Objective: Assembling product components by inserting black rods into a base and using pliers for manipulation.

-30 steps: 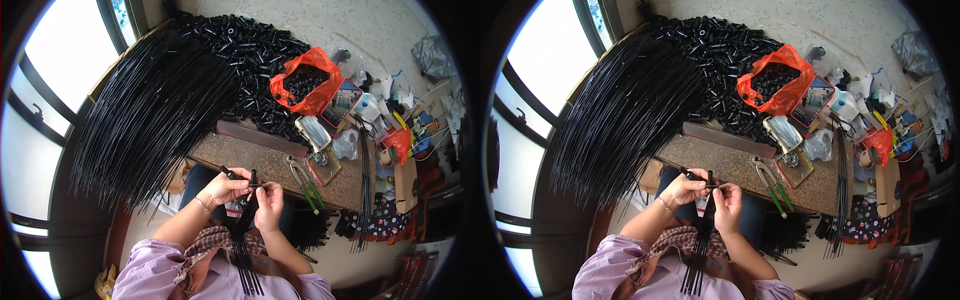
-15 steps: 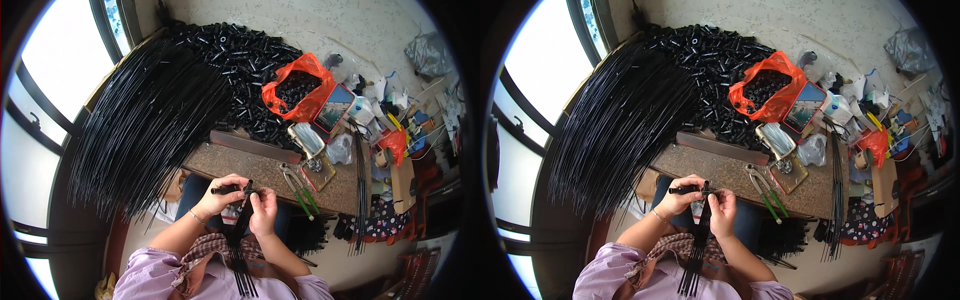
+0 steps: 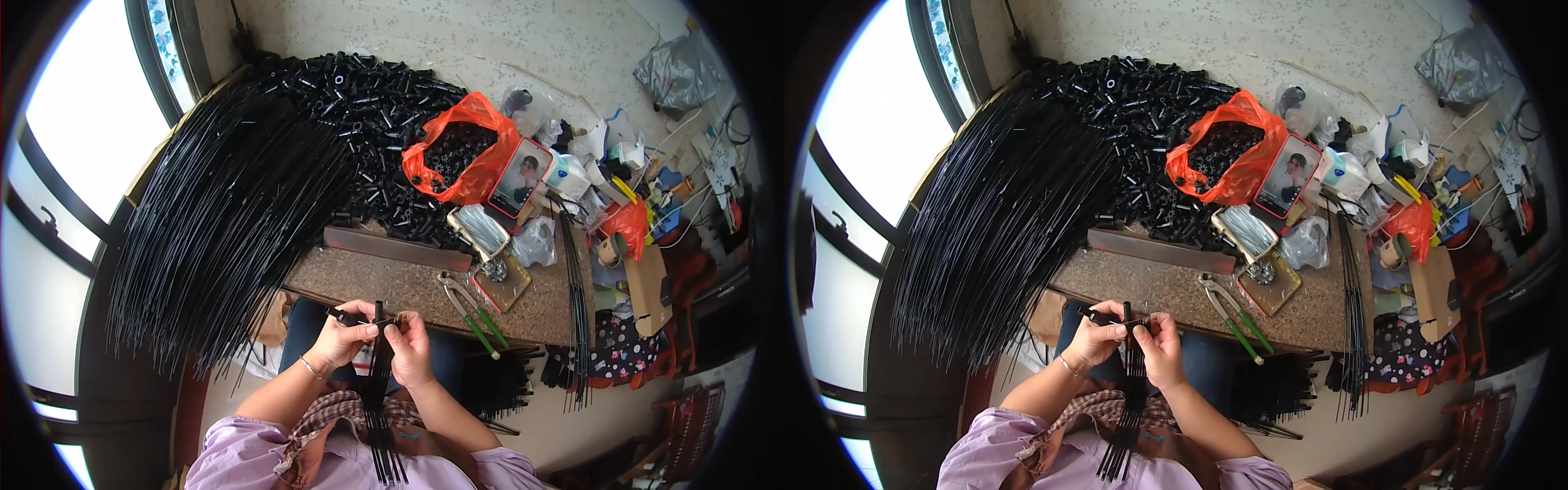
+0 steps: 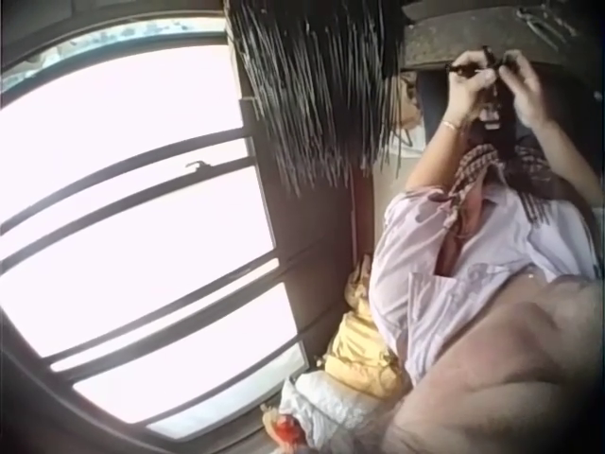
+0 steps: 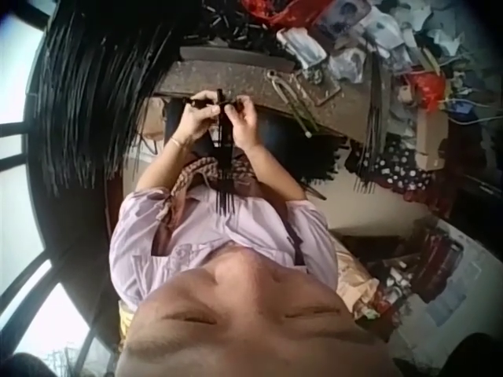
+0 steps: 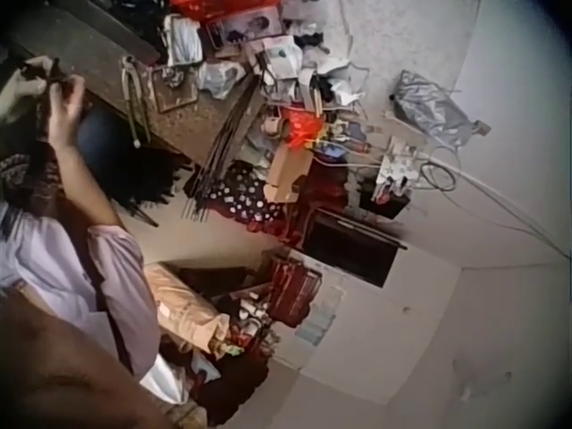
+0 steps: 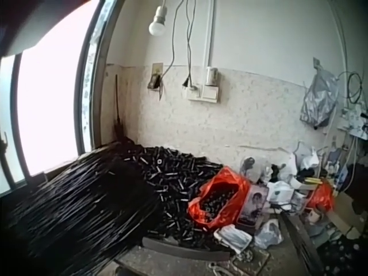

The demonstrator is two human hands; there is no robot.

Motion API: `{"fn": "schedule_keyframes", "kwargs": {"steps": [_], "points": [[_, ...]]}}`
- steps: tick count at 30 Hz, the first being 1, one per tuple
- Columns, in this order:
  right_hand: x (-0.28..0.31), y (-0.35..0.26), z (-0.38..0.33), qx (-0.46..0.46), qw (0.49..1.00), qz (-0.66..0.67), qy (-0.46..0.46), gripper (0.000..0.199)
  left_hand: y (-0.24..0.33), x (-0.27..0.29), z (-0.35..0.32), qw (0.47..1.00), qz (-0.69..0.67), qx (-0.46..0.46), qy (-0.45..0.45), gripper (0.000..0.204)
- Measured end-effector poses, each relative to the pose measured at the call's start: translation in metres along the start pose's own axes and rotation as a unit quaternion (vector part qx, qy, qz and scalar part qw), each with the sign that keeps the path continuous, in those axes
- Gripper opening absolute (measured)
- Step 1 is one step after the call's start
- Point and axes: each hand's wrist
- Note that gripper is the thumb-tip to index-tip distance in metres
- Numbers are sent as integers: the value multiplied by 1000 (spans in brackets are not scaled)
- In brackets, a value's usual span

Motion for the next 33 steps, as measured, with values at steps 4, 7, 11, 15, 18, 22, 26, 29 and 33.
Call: {"fn": "schedule_keyframes", "kwargs": {"steps": [4, 7, 11, 15, 18, 22, 26, 29, 33], "points": [[-5, 1, 2, -61, 996, 63, -17, 15, 13, -2, -2, 1000, 20, 6, 0, 22], [-1, 3, 2, -48, 996, 59, 42, 13, 32, -21, 4, 759, 522, -385, -59, 27], [4, 2, 1, -89, 994, 55, -2, 16, 42, -19, 2, 865, 448, -215, -71, 21], [-4, -8, -2, -167, 971, 77, -151, 36, 37, 2, 2, 978, 186, 28, -91, 21], [4, -4, 1, -214, 967, 87, -105, 33, 45, 1, 14, 911, 384, -105, -104, 19], [8, -4, 5, -320, 920, 153, -166, 28, 56, 5, 17, 905, 362, -130, -183, 18], [10, -6, 3, -322, 902, 144, -250, 28, 48, 12, 23, 928, 221, -24, -300, 18], [5, -12, 3, -296, 928, 165, -152, 27, 43, 8, 21, 943, 285, -68, -157, 18], [9, -9, 3, -306, 923, 163, -164, 25, 40, 14, 25, 944, 222, -25, -241, 16]]}}
Point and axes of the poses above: each hand's wrist, its own z-axis towards the middle knuckle, its own x-axis out of the back of the hand, y = z × x, and after that the axes turned 9 degrees about y, right-handed
